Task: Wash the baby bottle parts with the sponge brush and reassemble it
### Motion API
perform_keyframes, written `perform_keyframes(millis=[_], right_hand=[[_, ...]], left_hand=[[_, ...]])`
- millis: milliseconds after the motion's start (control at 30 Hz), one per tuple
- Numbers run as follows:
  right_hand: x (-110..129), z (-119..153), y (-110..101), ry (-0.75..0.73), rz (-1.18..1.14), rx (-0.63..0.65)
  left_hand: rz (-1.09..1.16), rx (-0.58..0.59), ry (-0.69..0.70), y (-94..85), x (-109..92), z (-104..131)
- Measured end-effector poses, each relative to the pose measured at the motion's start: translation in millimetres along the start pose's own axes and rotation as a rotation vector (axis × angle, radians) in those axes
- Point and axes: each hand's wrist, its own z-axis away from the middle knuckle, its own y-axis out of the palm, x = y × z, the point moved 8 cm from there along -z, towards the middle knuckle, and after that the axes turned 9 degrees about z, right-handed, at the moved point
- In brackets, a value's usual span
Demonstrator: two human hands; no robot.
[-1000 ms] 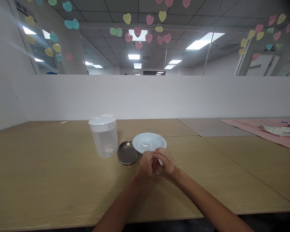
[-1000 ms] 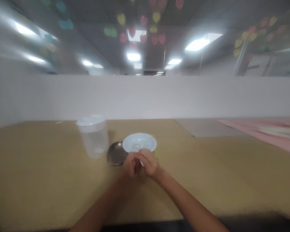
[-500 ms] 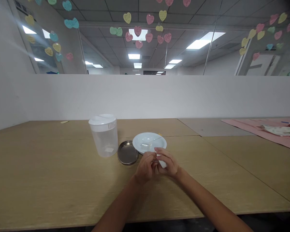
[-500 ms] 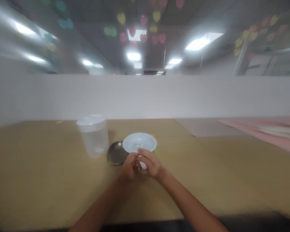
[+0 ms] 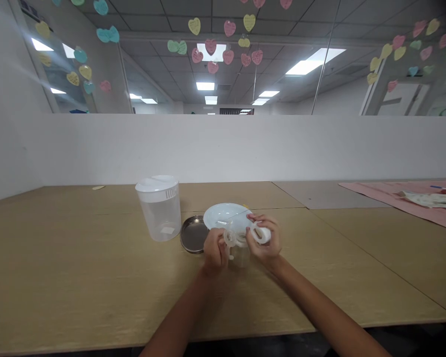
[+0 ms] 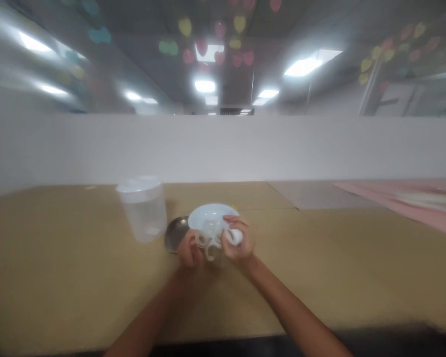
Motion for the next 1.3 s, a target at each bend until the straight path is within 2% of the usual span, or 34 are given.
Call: perform_keyframes(millis=[67, 167, 300, 467, 533, 633, 733, 800, 933, 1067, 1200, 1300], right_hand=[[-15, -2, -2, 0.126, -0.009, -0.051], [-43, 1, -1, 0.343, 0.045, -0.049], [-83, 11, 8, 0.602, 0.132, 0.094], [-125, 33, 22, 0.853, 0.064, 0.240], [-138, 43, 28, 0.901, 0.060, 0.334], [-148, 54, 37, 0.891, 0.059, 0.462], [-151, 60, 42, 0.825, 0.115, 0.549], [-150, 60, 44, 0.748, 0.189, 0.605], [-143, 58, 50, 0.587, 0.325, 0.689], [-141, 58, 51, 0.541, 0.372, 0.694], [-142, 59, 51, 0.541, 0.370, 0.706], [-139, 59, 54, 0.495, 0.360, 0.749]], left_hand=[[-0.060, -0.023, -0.052, -3.8, 7, -4], [-0.171, -0.021, -0.148, -5.8, 20, -10], [-0.307, -0.004, -0.236, -6.8, 38, -13], [-0.417, 0.094, -0.277, -2.6, 53, -10], [-0.436, 0.169, -0.279, 2.3, 56, -8], [-0.448, 0.250, -0.278, 8.6, 60, -4], [-0.468, 0.265, -0.263, 10.8, 62, -2], [-0.491, 0.232, -0.237, 8.2, 61, -3], [-0.548, 0.046, -0.220, -14.0, 54, -11], [-0.600, -0.192, -0.272, -51.8, 56, -16], [-0.664, -0.465, -0.408, -101.7, 76, -7], [-0.736, -0.476, -0.573, -129.4, 102, 3]])
